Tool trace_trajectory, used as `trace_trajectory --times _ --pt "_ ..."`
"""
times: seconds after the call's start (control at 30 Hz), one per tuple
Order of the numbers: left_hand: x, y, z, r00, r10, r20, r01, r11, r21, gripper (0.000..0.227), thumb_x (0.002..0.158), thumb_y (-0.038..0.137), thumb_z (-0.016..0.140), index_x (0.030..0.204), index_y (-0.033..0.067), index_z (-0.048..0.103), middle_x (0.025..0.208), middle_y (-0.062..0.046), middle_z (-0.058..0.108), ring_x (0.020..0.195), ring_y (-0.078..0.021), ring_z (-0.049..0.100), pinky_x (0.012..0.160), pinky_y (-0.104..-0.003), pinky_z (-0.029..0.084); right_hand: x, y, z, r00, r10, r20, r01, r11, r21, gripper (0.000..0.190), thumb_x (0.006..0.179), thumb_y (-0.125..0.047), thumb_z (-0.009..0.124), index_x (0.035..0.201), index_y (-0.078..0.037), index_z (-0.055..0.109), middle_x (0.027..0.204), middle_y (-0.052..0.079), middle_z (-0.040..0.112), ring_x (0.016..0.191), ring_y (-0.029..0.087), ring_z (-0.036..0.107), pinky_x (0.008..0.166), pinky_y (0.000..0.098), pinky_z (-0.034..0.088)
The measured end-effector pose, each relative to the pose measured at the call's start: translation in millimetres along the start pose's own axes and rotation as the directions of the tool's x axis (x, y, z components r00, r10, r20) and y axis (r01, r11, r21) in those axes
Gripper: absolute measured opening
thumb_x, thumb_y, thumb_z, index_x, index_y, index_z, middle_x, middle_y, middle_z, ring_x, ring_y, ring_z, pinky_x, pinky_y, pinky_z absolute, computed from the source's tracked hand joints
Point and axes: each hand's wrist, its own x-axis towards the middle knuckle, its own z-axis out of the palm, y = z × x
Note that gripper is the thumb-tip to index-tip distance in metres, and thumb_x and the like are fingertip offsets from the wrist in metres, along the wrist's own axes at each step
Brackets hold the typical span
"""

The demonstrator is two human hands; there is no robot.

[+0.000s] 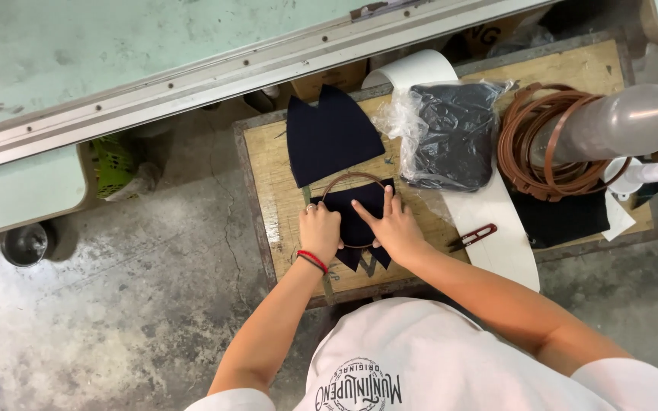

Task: Preparing fabric in embroidery hoops and loading them into an industrial multi-head embroidery machine.

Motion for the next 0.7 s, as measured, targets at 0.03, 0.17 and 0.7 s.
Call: trace_trajectory --times 0.03,0.17,0.7 --pt "9 1 -13 1.000 0.015 -0.003 -0.015 0.998 0.054 0.108 0.020 0.056 0.102 0.111 0.0010 0.082 0.101 -0.016 0.072 0.096 -0.0368 0.064 0.079 -0.045 0.046 1 0 -13 1.000 -0.025 -0.018 0.027 0.988 0.151 0.158 0.041 -0.103 0.070 0.174 -0.051 0.002 0.170 0.040 0.028 0.147 0.052 0.038 0.100 0.0625 0.047" --pt "3 2 -3 0.997 -0.016 -0.071 0.020 0.998 0.062 0.098 0.016 0.044 0.107 0.102 0.0015 0.082 0.099 -0.021 0.072 0.092 -0.0381 0.065 0.076 -0.046 0.044 -24 -46 -81 0.966 0.225 0.130 -0.192 0.955 -0.227 0.118 0.089 -0.059 0.079 0.177 -0.042 0.002 0.178 0.023 0.022 0.155 0.045 0.036 0.112 0.0640 0.045" --pt "-60 -2 -71 0.866 -0.498 0.035 0.339 0.535 -0.774 0.073 0.087 0.040 0.086 0.150 0.0134 0.060 0.131 -0.007 0.052 0.123 -0.0348 0.069 0.097 -0.044 0.065 -16 -18 -43 0.766 0.631 -0.121 -0.483 0.689 0.540 0.074 0.087 -0.039 0.086 0.149 -0.014 0.054 0.088 0.006 0.076 0.089 0.025 0.078 0.077 0.0410 0.066"
